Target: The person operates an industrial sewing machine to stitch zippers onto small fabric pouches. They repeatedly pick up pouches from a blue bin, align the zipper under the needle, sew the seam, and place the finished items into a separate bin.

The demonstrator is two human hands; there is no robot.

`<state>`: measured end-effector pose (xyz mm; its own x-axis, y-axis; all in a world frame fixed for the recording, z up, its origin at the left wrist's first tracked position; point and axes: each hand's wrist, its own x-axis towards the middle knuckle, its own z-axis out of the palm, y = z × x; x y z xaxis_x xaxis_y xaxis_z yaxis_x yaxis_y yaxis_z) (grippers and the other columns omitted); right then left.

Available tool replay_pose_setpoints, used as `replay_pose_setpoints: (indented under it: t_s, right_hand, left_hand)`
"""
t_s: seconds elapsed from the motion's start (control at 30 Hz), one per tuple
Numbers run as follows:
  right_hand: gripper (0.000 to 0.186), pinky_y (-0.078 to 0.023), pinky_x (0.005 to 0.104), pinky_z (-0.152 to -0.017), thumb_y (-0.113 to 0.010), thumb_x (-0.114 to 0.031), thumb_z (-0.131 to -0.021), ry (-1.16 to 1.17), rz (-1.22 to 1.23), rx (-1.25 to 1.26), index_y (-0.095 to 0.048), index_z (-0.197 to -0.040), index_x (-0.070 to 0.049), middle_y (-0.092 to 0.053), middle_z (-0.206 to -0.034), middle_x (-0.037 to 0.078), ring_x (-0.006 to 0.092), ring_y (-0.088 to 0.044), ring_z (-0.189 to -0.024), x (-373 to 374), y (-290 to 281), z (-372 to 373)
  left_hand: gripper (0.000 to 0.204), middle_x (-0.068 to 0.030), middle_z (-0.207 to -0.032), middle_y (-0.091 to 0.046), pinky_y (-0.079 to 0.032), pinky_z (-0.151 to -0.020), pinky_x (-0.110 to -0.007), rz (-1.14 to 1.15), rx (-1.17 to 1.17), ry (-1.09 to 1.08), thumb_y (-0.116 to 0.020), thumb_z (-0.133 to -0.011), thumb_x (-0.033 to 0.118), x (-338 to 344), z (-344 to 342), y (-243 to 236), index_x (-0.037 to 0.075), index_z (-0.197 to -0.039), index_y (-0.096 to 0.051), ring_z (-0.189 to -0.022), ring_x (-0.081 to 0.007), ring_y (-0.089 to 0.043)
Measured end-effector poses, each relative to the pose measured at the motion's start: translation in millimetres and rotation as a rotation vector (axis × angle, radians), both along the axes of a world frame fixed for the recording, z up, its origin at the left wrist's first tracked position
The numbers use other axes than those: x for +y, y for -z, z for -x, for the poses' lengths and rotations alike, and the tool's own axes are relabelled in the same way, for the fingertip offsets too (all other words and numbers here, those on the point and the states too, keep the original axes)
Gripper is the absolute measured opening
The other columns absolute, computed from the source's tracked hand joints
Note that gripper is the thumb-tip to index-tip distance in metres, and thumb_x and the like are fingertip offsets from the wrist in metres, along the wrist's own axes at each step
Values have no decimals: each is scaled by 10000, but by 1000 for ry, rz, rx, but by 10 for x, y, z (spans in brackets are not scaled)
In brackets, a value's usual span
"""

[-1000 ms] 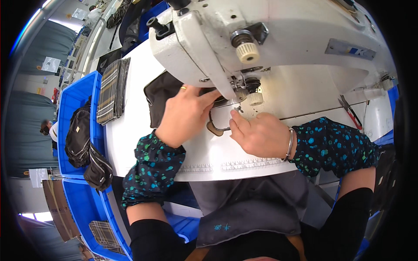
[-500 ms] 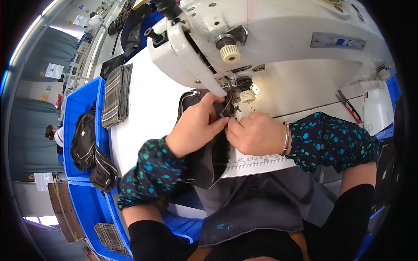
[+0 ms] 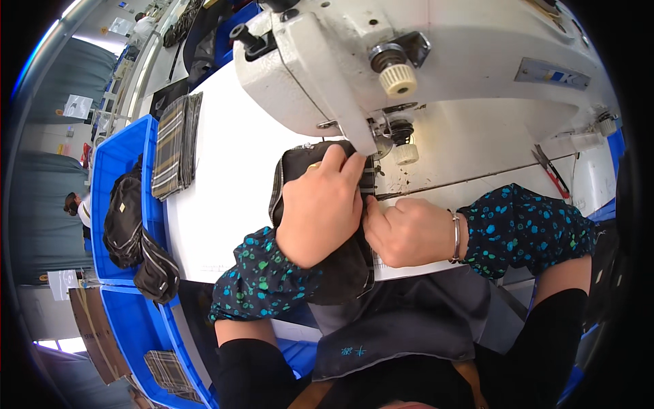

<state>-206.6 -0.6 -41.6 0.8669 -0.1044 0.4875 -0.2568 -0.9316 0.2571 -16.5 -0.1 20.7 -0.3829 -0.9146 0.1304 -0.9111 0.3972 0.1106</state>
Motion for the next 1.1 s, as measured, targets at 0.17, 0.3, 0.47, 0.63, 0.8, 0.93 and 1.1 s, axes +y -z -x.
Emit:
replay_pose_setpoints:
  t_s: [0.17, 0.3, 0.47, 0.63, 0.8, 0.93, 1.1]
  right_hand:
    - [326, -504, 302, -482, -669, -181, -692, -21, -14, -58, -733, -843, 101, -719, -886, 341, 238, -685, -612, -10, 29, -28]
    - [332, -492, 297, -471, -671, -181, -692, -19, -18, -33, -737, -850, 103, -724, -894, 335, 229, -683, -608, -18, 5, 0]
    - [322, -477, 297, -461, -671, -193, -696, 15, -6, -74, -732, -832, 93, -726, -900, 341, 230, -682, -603, 28, 25, -31]
    - [307, -464, 293, -458, -661, -206, -685, 43, -47, -48, -732, -800, 70, -727, -901, 348, 236, -686, -611, 76, 16, 2]
    - [339, -431, 282, -456, -656, -219, -664, 62, -42, 14, -742, -821, 70, -732, -881, 327, 240, -686, -626, 134, -80, 70]
    - [342, -416, 281, -450, -658, -219, -670, 95, -6, 26, -748, -834, 68, -733, -878, 322, 231, -678, -619, 152, -115, 75]
    - [314, -440, 302, -440, -662, -191, -707, 126, -41, 9, -748, -866, 65, -737, -922, 333, 206, -656, -550, 101, -39, 60]
  left_hand:
    - [176, -64, -910, -634, -557, -611, -454, 21, 91, -46, -669, -865, 108, -193, -51, 185, 115, -1039, -691, -737, -321, -711]
    - [160, -47, -913, -638, -555, -588, -411, 213, -29, 10, -666, -828, 114, -260, -104, 229, 119, -984, -700, -754, -283, -716]
    - [383, -65, -920, -649, -547, -556, -400, -4, -128, 59, -683, -830, 145, -29, -65, 96, 80, -1204, -731, -718, -272, -707]
    - [377, -115, -800, -694, -546, -609, -442, -151, 73, 99, -688, -857, 124, 45, -35, 12, 69, -1226, -747, -688, -335, -689]
    - [414, -204, -878, -715, -548, -643, -430, -280, 315, 112, -709, -846, 72, 61, -42, 72, -7, -1252, -709, -714, -372, -692]
    - [442, -225, -882, -704, -546, -657, -422, -298, 382, 122, -708, -845, 52, 63, -43, 106, -40, -1277, -683, -712, -372, -689]
    - [425, -219, -907, -706, -545, -684, -451, -299, 375, 90, -689, -876, 96, 19, -40, 134, -31, -1282, -674, -759, -388, -690]
